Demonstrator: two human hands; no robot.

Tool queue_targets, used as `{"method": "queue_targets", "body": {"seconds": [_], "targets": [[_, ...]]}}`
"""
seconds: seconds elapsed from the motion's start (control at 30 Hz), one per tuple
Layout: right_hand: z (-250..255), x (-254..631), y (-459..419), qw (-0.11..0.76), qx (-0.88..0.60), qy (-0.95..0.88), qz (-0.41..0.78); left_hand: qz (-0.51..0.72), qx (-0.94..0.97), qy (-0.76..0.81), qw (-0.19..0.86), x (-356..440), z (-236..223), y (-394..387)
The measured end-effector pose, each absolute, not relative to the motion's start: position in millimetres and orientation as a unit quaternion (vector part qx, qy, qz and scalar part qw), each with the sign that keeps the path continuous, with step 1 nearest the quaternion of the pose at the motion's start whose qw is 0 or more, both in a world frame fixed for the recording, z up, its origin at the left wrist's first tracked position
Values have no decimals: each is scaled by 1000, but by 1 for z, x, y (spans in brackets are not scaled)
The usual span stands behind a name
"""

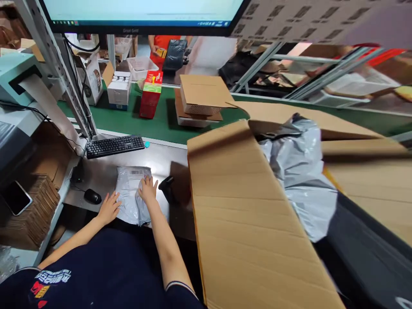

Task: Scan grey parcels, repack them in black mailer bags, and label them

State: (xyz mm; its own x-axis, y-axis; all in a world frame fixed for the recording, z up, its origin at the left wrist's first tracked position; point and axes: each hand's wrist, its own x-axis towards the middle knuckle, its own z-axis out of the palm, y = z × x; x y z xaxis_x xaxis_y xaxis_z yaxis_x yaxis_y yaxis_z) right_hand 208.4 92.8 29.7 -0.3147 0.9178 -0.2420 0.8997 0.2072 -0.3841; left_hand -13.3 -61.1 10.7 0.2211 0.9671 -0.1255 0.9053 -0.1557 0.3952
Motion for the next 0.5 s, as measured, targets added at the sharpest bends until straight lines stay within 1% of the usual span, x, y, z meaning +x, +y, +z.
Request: {"method": "queue_targets", "body": {"seconds": [0.07,0.13,0.17,0.23,0.33,0.43,0.5], "targets": [[37,180,80,71,-535,-805,247,135,714,666,167,-40,17,-89],[39,140,54,107,-429,-851,283,183,628,746,131,-68,18,-115],[36,118,40,119,-370,-871,300,199,579,783,111,-81,16,-127],[23,78,13,112,-277,-898,323,211,491,842,73,-103,5,-150],[-15,40,-10,62,-227,-905,354,172,449,875,58,-126,-30,-176],[-62,27,-7,62,-260,-890,369,91,467,875,88,-137,-73,-182],[-87,24,1,59,-285,-879,378,32,481,870,106,-136,-90,-175]]}}
